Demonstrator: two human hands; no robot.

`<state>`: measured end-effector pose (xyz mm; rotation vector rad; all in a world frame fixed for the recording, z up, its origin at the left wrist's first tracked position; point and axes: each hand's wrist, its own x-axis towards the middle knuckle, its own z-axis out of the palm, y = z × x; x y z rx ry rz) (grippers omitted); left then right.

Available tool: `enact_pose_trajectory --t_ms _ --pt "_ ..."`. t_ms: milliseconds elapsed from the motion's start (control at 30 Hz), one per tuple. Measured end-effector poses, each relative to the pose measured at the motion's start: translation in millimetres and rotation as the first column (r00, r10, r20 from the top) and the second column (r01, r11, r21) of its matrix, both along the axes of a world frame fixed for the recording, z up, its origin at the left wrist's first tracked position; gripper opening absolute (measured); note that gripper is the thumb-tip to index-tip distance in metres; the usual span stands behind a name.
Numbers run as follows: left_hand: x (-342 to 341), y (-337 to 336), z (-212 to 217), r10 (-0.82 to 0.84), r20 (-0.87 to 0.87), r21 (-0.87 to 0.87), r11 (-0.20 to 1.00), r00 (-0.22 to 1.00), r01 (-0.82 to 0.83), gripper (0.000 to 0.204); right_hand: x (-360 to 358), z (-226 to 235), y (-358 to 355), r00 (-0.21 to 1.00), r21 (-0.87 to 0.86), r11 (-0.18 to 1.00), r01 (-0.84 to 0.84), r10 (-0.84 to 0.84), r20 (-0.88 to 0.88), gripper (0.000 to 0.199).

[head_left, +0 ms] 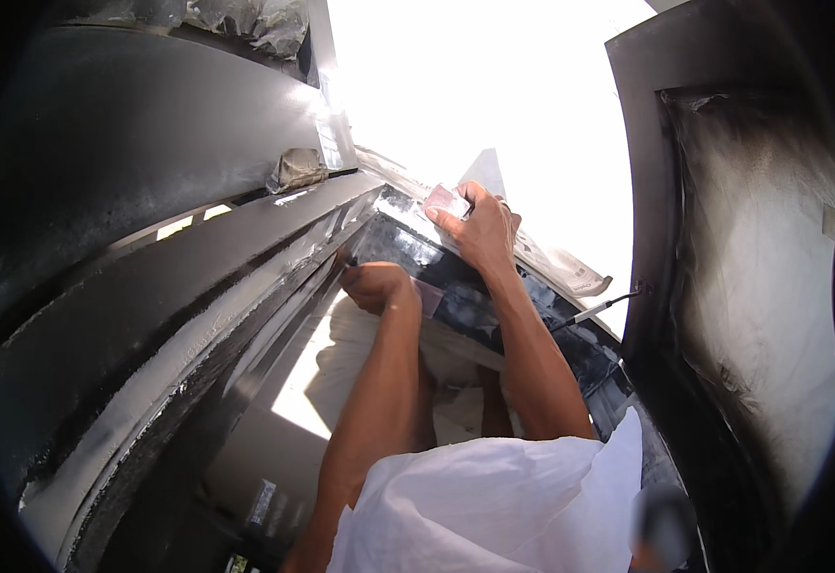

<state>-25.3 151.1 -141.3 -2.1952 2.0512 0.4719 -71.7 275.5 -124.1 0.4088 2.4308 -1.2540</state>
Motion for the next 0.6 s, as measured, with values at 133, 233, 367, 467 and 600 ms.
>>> enact_pose_trajectory --t_ms 133,233,367,467,600 --pt "2.8 -1.9 -11.6 -0.021 0.053 -0.027 0.999 0.998 0.023 0.052 -8.6 0.6 -8.4 0.999 -0.045 0.999 0.024 -0.023 0.034 0.052" --pt "3.0 -1.3 -7.8 -0.028 0.019 -0.023 0.999 0.999 0.028 0.053 -18.4 9.2 -13.0 0.996 0.009 1.0 -0.009 0.008 0.087 0.054" --pt "6.8 -1.6 -16.0 -0.033 -0.069 -0.057 0.998 0.997 0.03 0.055 6.5 -12.5 0.7 0.992 -0.037 0.995 0.093 -0.09 0.087 0.051" --pt "2.1 -0.9 -11.5 -0.047 -0.004 -0.058 0.997 0.999 0.047 0.048 -21.7 9.0 -17.3 0.984 -0.101 0.991 0.085 -0.067 0.168 0.054" --pt "14.9 -11.5 -35.3 -0.247 0.198 -0.111 0.956 0.949 0.272 0.028 3.3 -5.2 -2.5 0.997 -0.082 0.996 0.044 -0.039 0.064 0.05"
